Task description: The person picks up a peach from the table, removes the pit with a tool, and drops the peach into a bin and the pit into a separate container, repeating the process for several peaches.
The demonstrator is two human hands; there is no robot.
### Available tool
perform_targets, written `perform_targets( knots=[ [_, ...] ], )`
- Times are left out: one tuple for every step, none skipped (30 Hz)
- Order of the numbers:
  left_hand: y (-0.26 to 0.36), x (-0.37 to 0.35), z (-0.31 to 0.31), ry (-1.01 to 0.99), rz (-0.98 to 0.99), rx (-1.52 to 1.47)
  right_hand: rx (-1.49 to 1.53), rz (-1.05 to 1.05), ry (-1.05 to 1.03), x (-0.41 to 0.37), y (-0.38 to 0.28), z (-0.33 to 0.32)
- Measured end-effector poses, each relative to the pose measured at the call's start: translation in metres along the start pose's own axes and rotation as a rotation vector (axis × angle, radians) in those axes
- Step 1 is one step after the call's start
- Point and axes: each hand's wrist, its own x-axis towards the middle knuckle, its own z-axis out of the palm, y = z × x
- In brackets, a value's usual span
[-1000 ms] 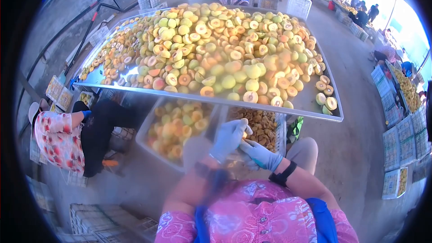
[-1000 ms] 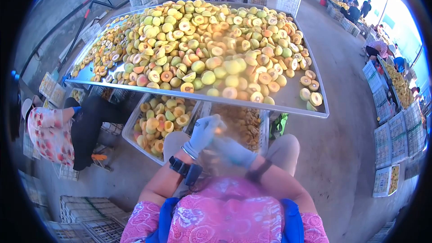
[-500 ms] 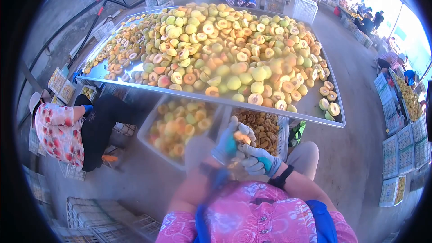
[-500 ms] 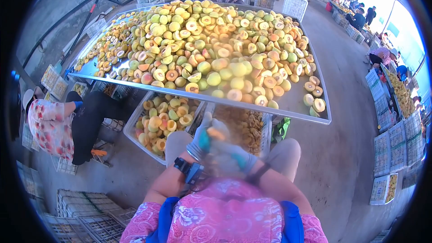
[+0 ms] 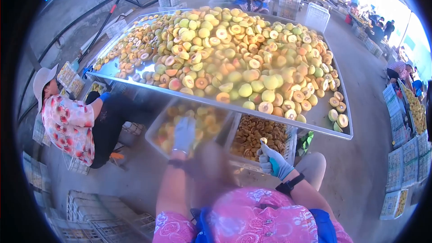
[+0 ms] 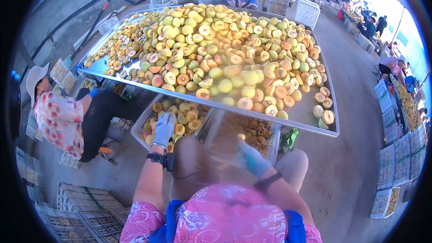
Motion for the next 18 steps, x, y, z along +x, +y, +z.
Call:
perform_targets(
  knots=[
    [-0.008, -0.003, 0.0, -0.058, -0.085, 0.049, -0.003, 0.003, -0.005, -0.001, 0.0, 0.001],
    [-0.015, -0.001, 0.001, -0.114, -0.167, 0.098, -0.076, -0.01, 0.034, -0.002, -0.001, 0.005],
    [0.007, 0.011, -0.012, -0.023, -0.112, 0.062, -0.146, -0.024, 0.075, -0.003, -0.003, 0.009],
    [0.027, 0.024, -0.019, -0.023, -0.112, 0.063, -0.147, -0.023, 0.074, -0.005, -0.005, 0.012],
    [0.046, 0.039, -0.021, 0.027, -0.065, 0.031, -0.144, -0.003, 0.078, -0.008, -0.009, 0.015],
    [0.059, 0.051, -0.017, 0.078, -0.021, -0.003, -0.144, 0.017, 0.084, -0.01, -0.011, 0.016],
    [0.066, 0.064, -0.01, 0.003, -0.047, 0.006, -0.15, 0.019, 0.085, -0.01, -0.012, 0.018],
    [0.073, 0.078, -0.002, -0.07, -0.073, 0.012, -0.166, 0.005, 0.078, -0.01, -0.014, 0.019],
    [0.078, 0.088, 0.008, -0.064, -0.075, 0.008, -0.182, -0.011, 0.07, -0.009, -0.016, 0.021],
    [0.083, 0.097, 0.019, -0.118, -0.084, 0.046, -0.187, -0.014, 0.073, -0.011, -0.018, 0.024],
    [0.087, 0.106, 0.028, -0.173, -0.092, 0.083, -0.211, -0.024, 0.081, -0.015, -0.02, 0.028],
    [0.091, 0.116, 0.033, -0.172, -0.092, 0.078, -0.235, -0.033, 0.09, -0.018, -0.021, 0.031],
    [0.096, 0.126, 0.036, -0.328, -0.201, 0.059, -0.237, -0.034, 0.094, -0.02, -0.022, 0.032],
    [0.101, 0.135, 0.039, -0.483, -0.313, 0.038, -0.23, -0.043, 0.083, -0.022, -0.022, 0.032],
    [0.107, 0.143, 0.039, -0.56, -0.299, 0.064, -0.225, -0.047, 0.07, -0.025, -0.021, 0.033],
    [0.107, 0.147, 0.046, -0.557, -0.309, 0.062, -0.233, -0.039, 0.07, -0.026, -0.021, 0.033],
    [0.105, 0.15, 0.052, -0.561, -0.341, 0.063, -0.237, -0.057, 0.079, -0.026, -0.02, 0.033],
    [0.104, 0.15, 0.054, -0.566, -0.372, 0.067, -0.24, -0.075, 0.087, -0.027, -0.019, 0.034]
  ],
)
